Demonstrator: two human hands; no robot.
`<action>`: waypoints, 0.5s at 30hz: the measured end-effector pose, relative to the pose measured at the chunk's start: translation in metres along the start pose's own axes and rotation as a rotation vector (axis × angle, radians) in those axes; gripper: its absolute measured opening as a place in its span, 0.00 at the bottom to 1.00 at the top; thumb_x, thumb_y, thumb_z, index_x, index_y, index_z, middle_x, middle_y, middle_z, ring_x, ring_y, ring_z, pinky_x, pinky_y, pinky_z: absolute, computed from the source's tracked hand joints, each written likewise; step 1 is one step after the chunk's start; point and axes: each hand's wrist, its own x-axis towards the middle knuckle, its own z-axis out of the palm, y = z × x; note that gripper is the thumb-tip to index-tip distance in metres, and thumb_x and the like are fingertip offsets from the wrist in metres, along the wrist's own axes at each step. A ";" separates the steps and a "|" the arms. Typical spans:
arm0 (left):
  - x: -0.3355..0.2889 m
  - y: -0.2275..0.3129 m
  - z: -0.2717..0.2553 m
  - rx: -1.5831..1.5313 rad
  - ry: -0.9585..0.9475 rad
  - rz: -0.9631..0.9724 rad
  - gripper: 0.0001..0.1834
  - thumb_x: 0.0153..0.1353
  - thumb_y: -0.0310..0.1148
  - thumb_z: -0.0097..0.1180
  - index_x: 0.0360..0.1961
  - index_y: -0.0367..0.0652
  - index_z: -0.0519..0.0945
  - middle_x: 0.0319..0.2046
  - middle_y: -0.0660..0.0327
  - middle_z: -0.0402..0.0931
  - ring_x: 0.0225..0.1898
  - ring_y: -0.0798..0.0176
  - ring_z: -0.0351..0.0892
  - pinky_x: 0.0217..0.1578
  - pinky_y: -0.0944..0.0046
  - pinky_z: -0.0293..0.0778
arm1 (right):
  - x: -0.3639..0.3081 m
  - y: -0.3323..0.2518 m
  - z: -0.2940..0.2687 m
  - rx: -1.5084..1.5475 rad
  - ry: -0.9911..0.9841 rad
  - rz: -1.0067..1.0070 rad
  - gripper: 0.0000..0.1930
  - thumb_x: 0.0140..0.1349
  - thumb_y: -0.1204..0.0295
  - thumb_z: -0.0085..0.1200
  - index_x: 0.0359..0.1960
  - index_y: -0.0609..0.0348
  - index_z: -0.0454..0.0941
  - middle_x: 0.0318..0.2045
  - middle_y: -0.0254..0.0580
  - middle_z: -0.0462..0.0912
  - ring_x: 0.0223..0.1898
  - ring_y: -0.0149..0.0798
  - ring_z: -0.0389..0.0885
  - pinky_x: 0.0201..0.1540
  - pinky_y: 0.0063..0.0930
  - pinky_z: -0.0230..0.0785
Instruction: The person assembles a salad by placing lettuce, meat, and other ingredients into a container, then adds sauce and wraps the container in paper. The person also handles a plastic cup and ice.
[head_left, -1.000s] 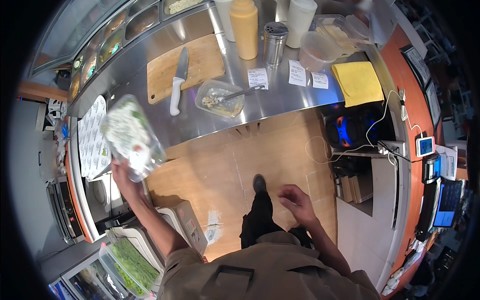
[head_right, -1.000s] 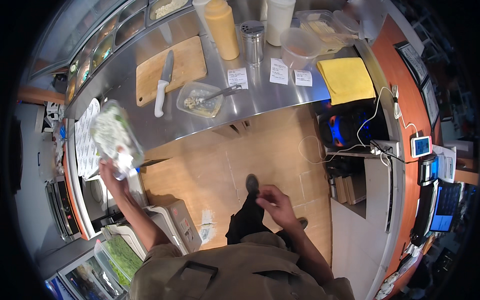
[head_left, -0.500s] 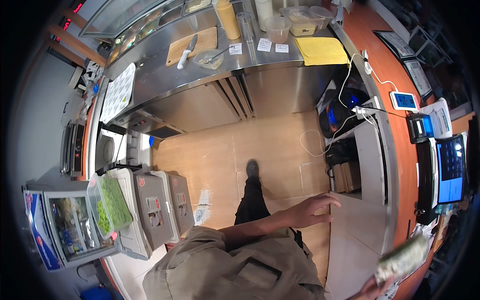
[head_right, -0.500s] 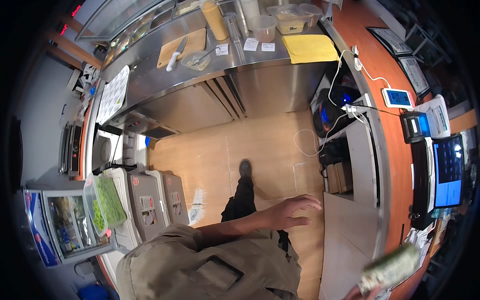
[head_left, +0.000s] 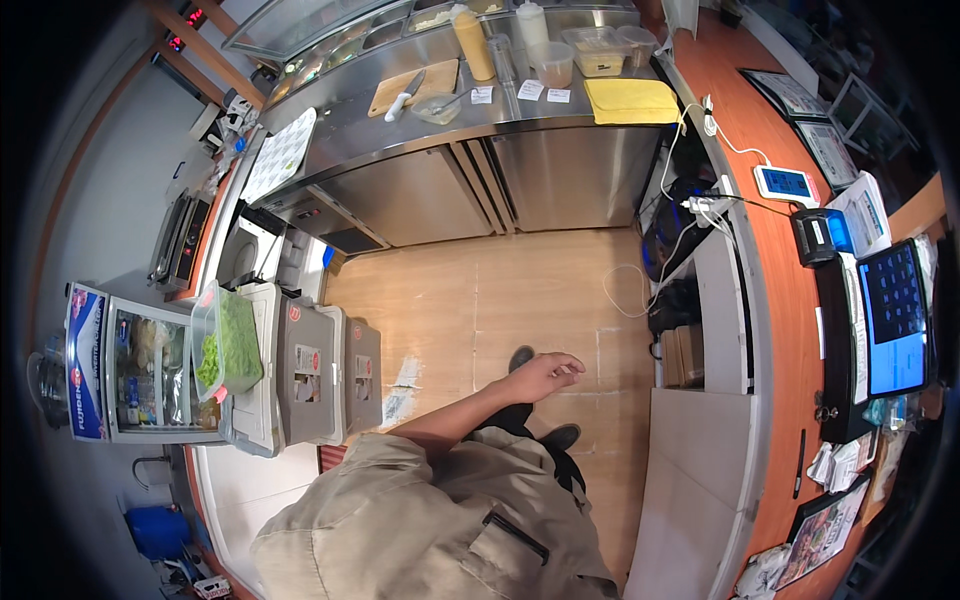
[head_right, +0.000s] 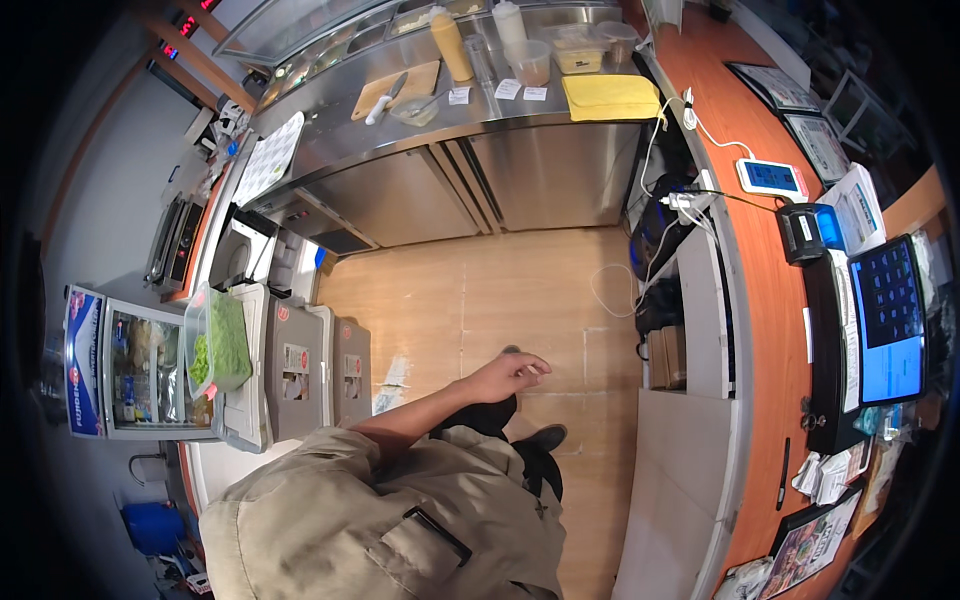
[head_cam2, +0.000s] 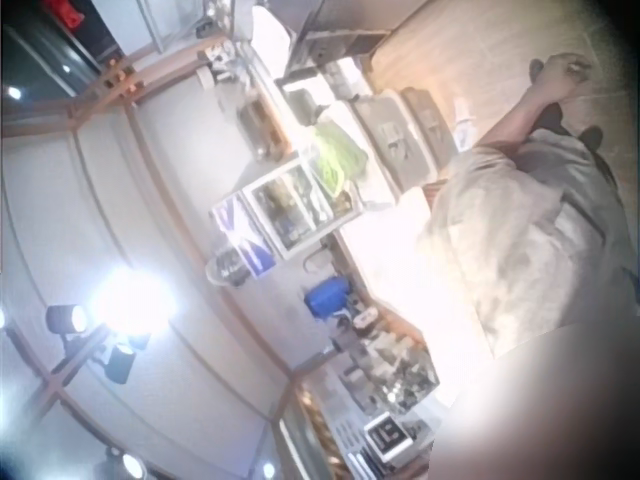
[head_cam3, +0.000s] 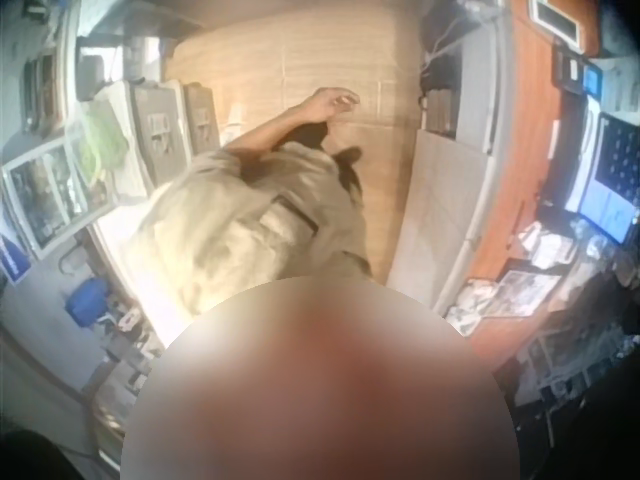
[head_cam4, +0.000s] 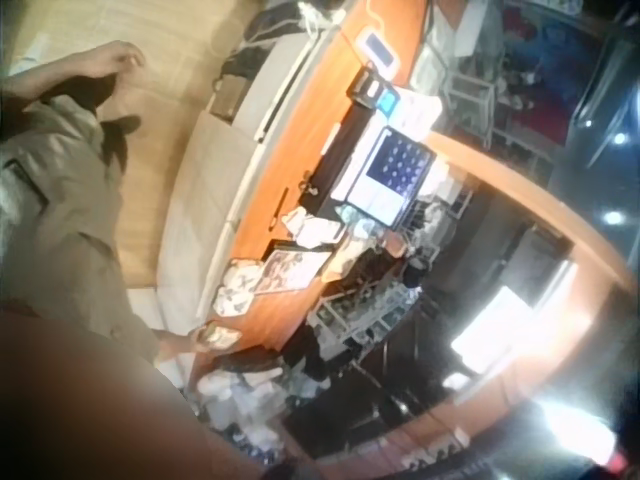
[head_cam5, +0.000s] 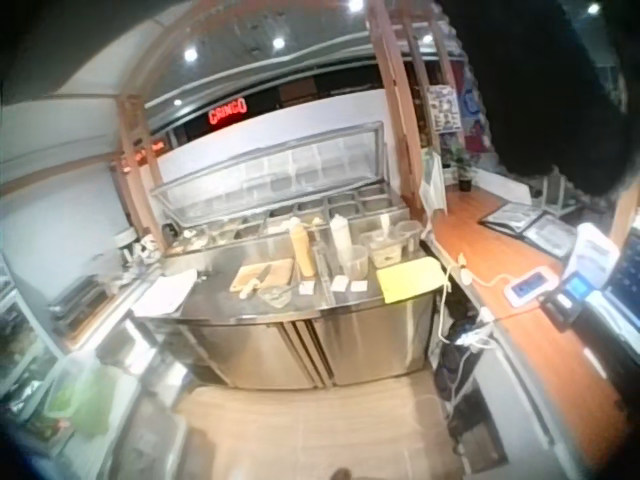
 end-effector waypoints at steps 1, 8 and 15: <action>-0.002 -0.006 -0.003 -0.001 0.037 -0.001 0.17 0.70 0.38 0.57 0.54 0.39 0.80 0.46 0.54 0.82 0.44 0.60 0.82 0.47 0.61 0.77 | -0.008 -0.011 0.032 0.059 -0.063 0.120 0.31 0.59 0.62 0.65 0.61 0.63 0.72 0.59 0.51 0.77 0.53 0.52 0.80 0.54 0.47 0.78; -0.007 -0.059 -0.020 0.056 0.061 -0.061 0.15 0.69 0.35 0.59 0.51 0.37 0.81 0.40 0.56 0.83 0.42 0.63 0.82 0.46 0.63 0.76 | -0.109 -0.125 0.234 0.380 -0.767 0.789 0.27 0.63 0.59 0.58 0.62 0.56 0.73 0.57 0.47 0.79 0.51 0.47 0.81 0.54 0.46 0.77; -0.036 -0.148 -0.093 0.061 0.481 -0.233 0.10 0.63 0.33 0.64 0.36 0.37 0.79 0.28 0.57 0.80 0.33 0.65 0.81 0.38 0.62 0.76 | -0.211 -0.173 0.320 0.867 -1.123 1.537 0.24 0.68 0.56 0.51 0.62 0.49 0.73 0.54 0.43 0.81 0.50 0.42 0.81 0.54 0.45 0.75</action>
